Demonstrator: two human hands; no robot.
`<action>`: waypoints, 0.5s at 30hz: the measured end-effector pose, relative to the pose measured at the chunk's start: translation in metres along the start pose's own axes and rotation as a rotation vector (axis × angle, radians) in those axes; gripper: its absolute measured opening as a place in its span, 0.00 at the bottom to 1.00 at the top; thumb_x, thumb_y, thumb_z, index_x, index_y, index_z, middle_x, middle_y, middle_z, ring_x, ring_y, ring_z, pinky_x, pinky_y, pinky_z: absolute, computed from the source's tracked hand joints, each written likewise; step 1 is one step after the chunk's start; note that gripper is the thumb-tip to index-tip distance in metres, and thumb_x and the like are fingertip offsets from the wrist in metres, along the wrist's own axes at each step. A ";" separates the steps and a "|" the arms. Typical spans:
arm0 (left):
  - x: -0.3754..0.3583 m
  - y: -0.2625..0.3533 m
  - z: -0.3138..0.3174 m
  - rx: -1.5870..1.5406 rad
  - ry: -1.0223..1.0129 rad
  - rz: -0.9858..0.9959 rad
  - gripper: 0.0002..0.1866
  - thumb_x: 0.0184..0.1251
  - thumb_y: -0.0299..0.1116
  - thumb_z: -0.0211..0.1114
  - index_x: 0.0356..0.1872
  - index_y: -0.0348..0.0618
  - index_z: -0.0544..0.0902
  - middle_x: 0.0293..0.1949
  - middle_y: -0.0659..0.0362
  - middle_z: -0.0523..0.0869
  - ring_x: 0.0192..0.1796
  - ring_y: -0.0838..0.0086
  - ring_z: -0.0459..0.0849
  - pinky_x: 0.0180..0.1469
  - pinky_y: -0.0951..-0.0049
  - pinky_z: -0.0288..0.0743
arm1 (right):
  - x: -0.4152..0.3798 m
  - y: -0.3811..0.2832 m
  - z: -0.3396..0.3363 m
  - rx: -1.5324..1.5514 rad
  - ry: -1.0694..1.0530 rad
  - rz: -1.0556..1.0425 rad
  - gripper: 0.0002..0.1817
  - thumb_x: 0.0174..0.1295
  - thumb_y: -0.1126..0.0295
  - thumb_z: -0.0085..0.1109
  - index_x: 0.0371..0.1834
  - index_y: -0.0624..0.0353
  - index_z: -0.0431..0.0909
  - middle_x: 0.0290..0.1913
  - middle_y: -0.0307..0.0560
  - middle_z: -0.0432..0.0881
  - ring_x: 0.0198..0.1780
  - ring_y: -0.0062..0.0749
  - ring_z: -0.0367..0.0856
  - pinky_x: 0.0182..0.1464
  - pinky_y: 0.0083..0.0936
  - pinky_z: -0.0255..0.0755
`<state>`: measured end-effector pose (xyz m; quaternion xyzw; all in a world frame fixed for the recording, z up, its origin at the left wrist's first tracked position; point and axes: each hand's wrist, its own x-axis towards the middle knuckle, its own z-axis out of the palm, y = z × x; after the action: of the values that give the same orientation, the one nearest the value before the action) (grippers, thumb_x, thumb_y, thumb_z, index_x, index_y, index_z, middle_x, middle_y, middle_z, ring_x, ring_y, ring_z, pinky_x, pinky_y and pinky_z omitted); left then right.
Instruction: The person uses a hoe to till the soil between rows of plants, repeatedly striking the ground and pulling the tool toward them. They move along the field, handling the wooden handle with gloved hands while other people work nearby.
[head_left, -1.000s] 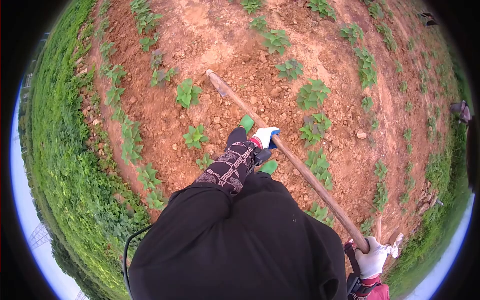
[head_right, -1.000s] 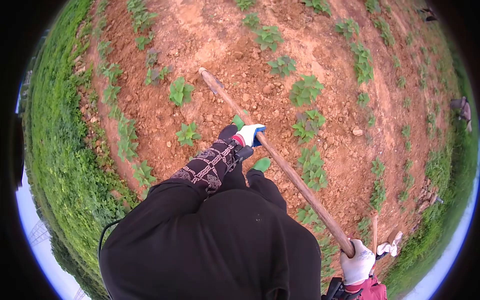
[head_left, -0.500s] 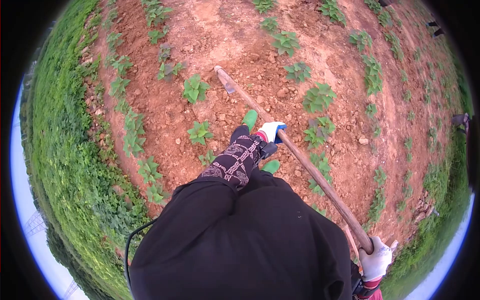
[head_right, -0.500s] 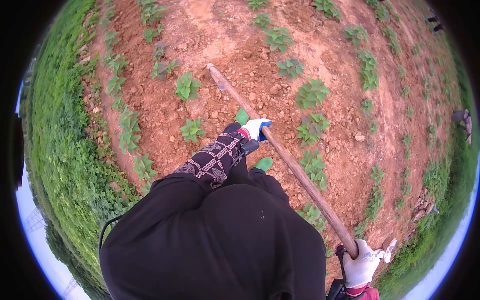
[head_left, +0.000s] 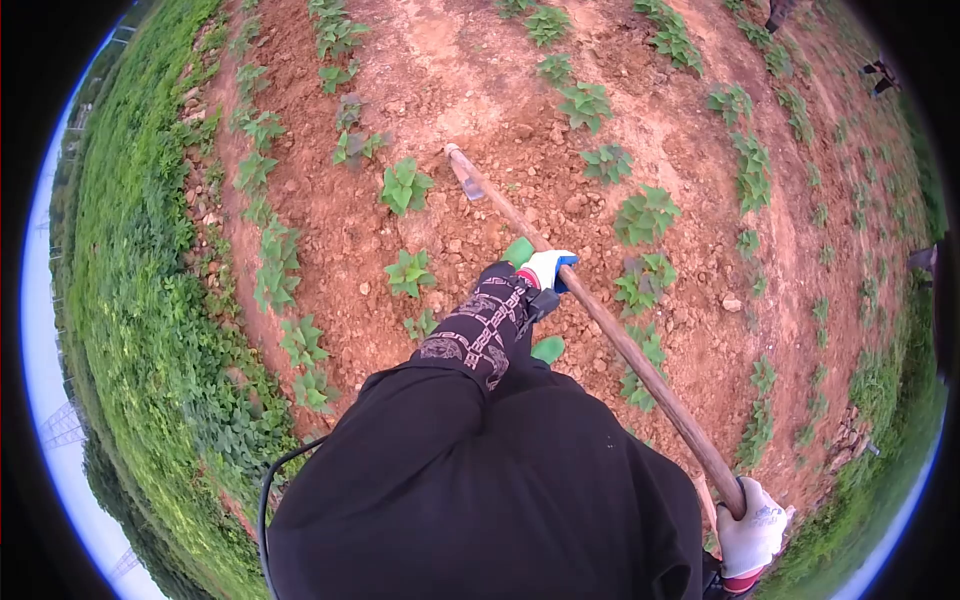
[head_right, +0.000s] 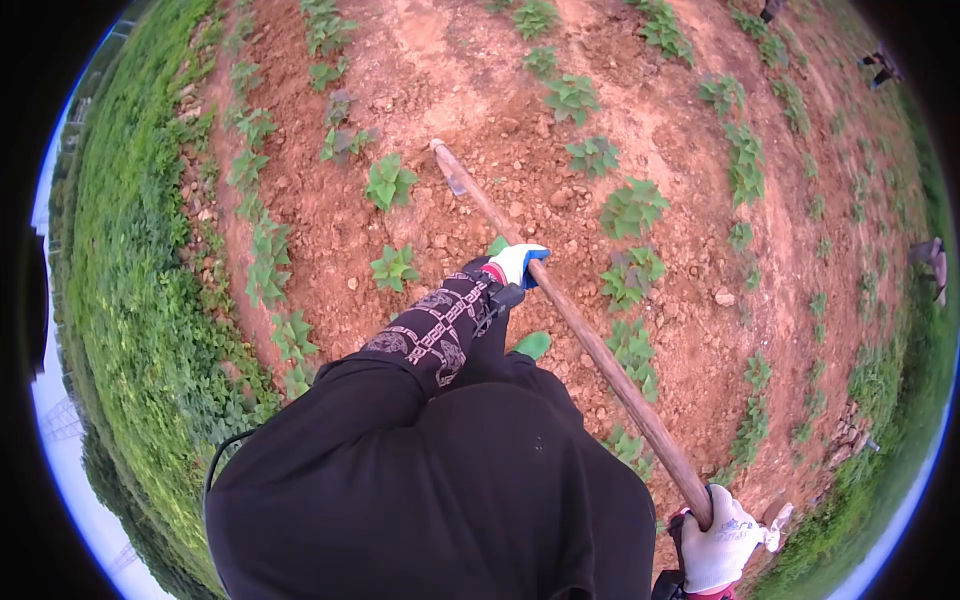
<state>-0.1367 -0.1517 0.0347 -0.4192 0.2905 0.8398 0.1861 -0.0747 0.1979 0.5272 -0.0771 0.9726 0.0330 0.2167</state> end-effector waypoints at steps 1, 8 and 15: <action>0.004 -0.003 0.000 0.016 -0.008 0.036 0.09 0.60 0.39 0.67 0.30 0.46 0.79 0.23 0.58 0.79 0.25 0.68 0.81 0.29 0.67 0.79 | 0.001 0.000 -0.001 -0.032 0.022 -0.053 0.20 0.40 0.73 0.66 0.42 0.59 0.79 0.31 0.54 0.82 0.35 0.49 0.82 0.45 0.38 0.73; -0.017 0.006 0.012 -0.165 0.023 0.006 0.12 0.55 0.25 0.70 0.30 0.50 0.73 0.25 0.63 0.77 0.25 0.71 0.79 0.26 0.65 0.76 | 0.004 -0.001 -0.006 0.009 -0.005 -0.061 0.21 0.39 0.75 0.66 0.42 0.60 0.79 0.31 0.55 0.82 0.33 0.49 0.82 0.38 0.36 0.74; -0.031 0.014 0.030 -0.309 0.109 -0.016 0.09 0.60 0.31 0.67 0.33 0.49 0.74 0.22 0.61 0.76 0.25 0.68 0.79 0.30 0.59 0.80 | 0.003 0.019 0.011 -0.035 0.062 -0.142 0.23 0.37 0.73 0.67 0.43 0.56 0.78 0.28 0.51 0.79 0.30 0.50 0.78 0.35 0.40 0.70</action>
<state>-0.1444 -0.1453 0.0784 -0.4899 0.1641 0.8491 0.1101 -0.0762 0.2175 0.5161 -0.1508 0.9702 0.0321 0.1867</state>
